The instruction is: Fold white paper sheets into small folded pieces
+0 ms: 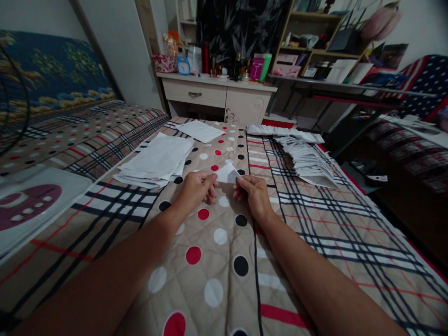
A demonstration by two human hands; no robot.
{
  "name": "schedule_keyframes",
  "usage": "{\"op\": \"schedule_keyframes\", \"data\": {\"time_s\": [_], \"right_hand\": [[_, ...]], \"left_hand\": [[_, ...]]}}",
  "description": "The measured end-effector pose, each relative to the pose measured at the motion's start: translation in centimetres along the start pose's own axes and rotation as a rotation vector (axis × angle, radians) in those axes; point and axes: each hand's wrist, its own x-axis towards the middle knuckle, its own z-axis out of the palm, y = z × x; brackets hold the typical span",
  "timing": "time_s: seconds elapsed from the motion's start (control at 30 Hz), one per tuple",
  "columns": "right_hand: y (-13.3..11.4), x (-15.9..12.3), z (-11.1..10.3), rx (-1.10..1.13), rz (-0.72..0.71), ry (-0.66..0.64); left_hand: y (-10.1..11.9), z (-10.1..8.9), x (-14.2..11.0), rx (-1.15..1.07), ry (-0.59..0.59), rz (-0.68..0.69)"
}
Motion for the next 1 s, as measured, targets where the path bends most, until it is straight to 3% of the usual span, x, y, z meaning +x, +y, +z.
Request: {"op": "schedule_keyframes", "data": {"time_s": [0.13,0.33,0.43,0.57,0.7,0.83,1.0], "right_hand": [[-0.01,-0.04,-0.16,-0.007,0.003,0.027],[-0.03,-0.01,-0.42,0.020,-0.009,0.069],[-0.14,-0.02,-0.42,0.047,-0.025,0.072],[-0.11,0.10,-0.32,0.052,-0.032,0.032],[0.06,0.28,-0.31,-0.003,-0.001,0.033],[0.26,0.33,-0.30,-0.168,-0.040,0.027],[0.33,0.24,-0.16,-0.514,-0.161,0.049]], "left_hand": [[-0.56,-0.01,0.13,0.081,0.022,0.071],[-0.56,-0.24,0.10,-0.009,0.045,0.104],[-0.29,-0.35,0.11,-0.054,0.035,0.232],[-0.56,-0.18,0.56,-0.103,-0.082,0.374],[-1.01,0.02,0.95,-0.058,-0.035,0.424],[-0.80,-0.01,0.79,-0.002,0.003,0.397],[-0.74,-0.06,0.69,-0.018,0.001,0.264]]}}
